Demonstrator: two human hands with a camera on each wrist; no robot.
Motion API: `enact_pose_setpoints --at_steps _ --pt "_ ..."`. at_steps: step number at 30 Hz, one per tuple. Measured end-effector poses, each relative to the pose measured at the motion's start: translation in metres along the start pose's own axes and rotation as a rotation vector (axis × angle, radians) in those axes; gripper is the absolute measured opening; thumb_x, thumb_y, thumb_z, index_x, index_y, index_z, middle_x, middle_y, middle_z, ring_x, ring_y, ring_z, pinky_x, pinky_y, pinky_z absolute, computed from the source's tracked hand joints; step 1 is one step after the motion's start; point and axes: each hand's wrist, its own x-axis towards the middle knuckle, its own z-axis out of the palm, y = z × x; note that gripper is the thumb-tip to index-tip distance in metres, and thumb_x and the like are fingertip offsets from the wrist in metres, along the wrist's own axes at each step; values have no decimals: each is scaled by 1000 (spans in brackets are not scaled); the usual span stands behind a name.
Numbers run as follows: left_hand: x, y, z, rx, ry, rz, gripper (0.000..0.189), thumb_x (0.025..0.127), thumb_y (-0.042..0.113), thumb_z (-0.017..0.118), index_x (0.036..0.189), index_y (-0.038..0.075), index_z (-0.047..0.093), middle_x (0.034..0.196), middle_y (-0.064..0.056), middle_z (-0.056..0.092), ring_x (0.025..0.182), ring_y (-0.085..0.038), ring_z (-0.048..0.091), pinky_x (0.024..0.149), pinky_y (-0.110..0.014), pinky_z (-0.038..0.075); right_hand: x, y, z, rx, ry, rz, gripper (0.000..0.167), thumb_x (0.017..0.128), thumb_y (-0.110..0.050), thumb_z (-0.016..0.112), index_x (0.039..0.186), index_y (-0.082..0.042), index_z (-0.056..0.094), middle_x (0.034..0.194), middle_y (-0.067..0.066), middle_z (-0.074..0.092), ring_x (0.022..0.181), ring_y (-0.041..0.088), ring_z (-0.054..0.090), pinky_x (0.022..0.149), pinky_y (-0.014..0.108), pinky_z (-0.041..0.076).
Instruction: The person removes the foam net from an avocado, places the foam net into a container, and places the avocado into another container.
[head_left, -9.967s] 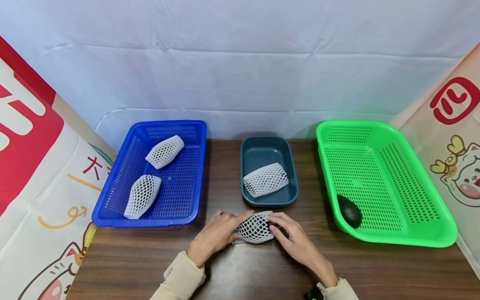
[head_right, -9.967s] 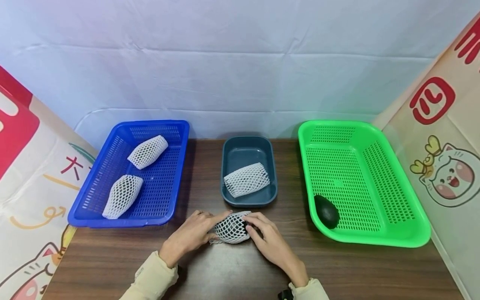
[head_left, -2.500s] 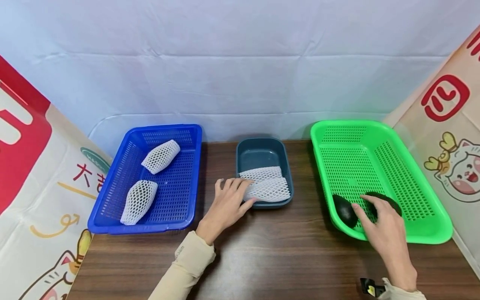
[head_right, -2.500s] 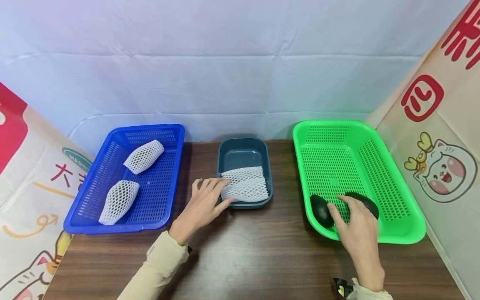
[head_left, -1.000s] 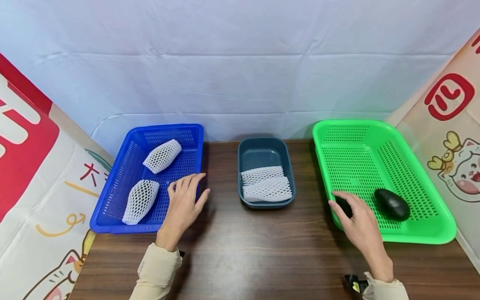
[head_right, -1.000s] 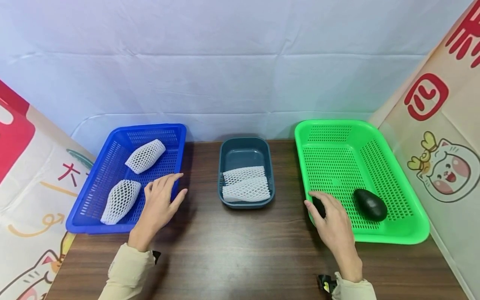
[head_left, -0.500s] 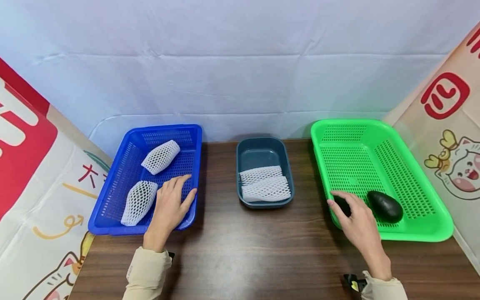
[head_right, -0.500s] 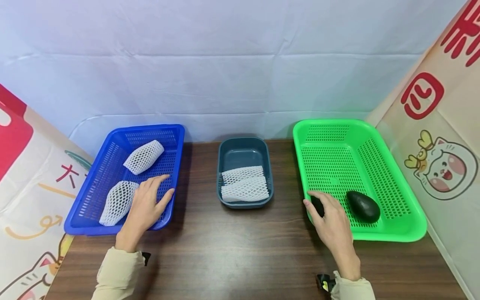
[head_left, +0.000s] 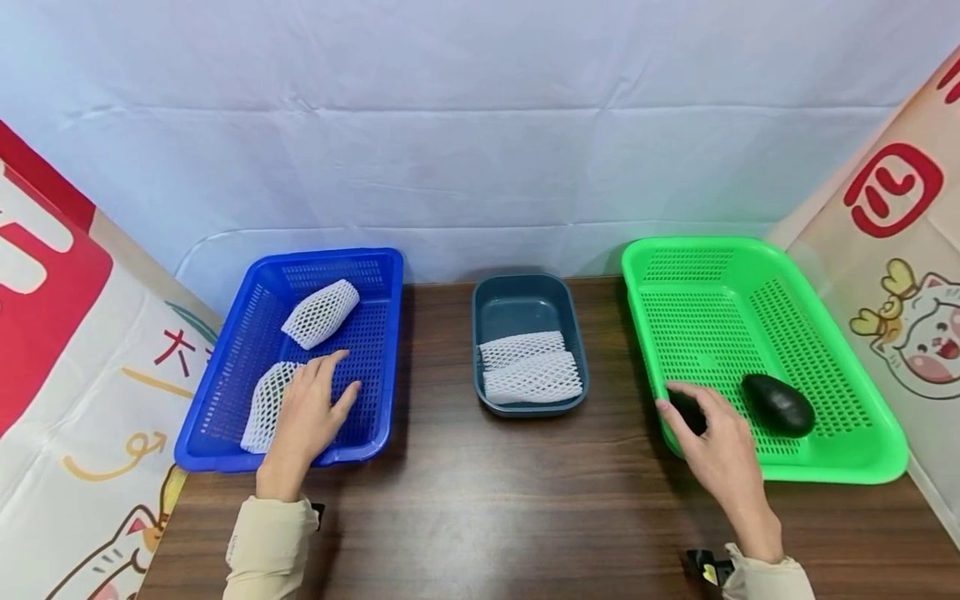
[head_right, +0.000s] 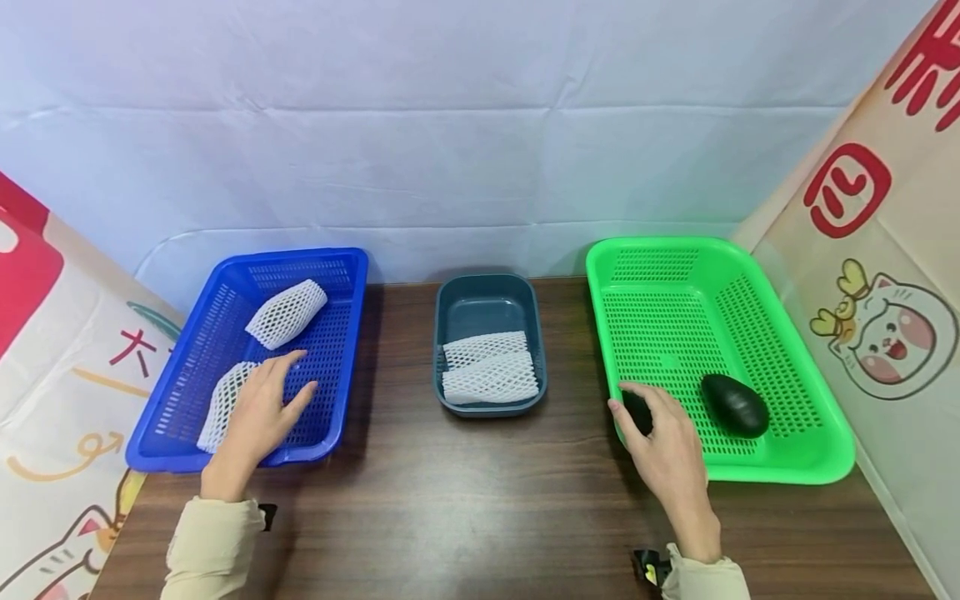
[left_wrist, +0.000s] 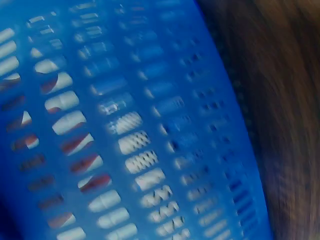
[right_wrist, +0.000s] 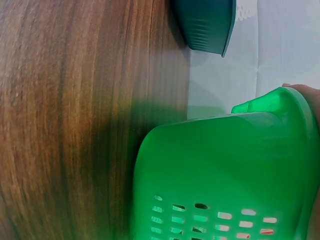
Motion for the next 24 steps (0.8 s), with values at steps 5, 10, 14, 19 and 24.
enact_pose_setpoints --at_steps 5,10,14,19,24 --pt "2 -11 -7 -6 -63 -55 53 95 23 64 141 3 48 135 -30 52 123 -50 46 95 -66 37 -1 -1 -1 -3 -6 9 32 92 -21 70 119 -4 68 117 21 68 107 44 62 83 58 44" --pt "3 -23 -16 -8 -132 -136 57 96 24 62 145 4 42 142 -31 45 131 -52 38 102 -70 29 -2 -2 -1 -11 -19 18 32 93 -22 70 120 -5 68 118 21 67 106 43 62 82 58 45" --pt "3 -32 -22 8 -161 -179 60 95 24 63 146 3 40 143 -34 41 133 -54 33 104 -72 24 -2 -1 -1 -19 -30 18 32 93 -23 69 121 -6 68 117 20 68 104 41 63 81 56 45" --pt "0 -42 -28 9 -125 -254 61 94 21 64 146 3 39 144 -35 36 131 -57 29 99 -73 21 -3 0 0 -37 -37 25 32 94 -26 69 121 -9 68 114 17 69 100 35 65 78 45 45" --pt "-2 -48 -30 21 -135 -415 73 92 20 66 149 -4 28 144 -40 27 131 -61 24 101 -74 22 -2 0 -1 -47 -41 28 32 93 -25 69 121 -9 68 111 16 69 97 33 65 76 40 44"
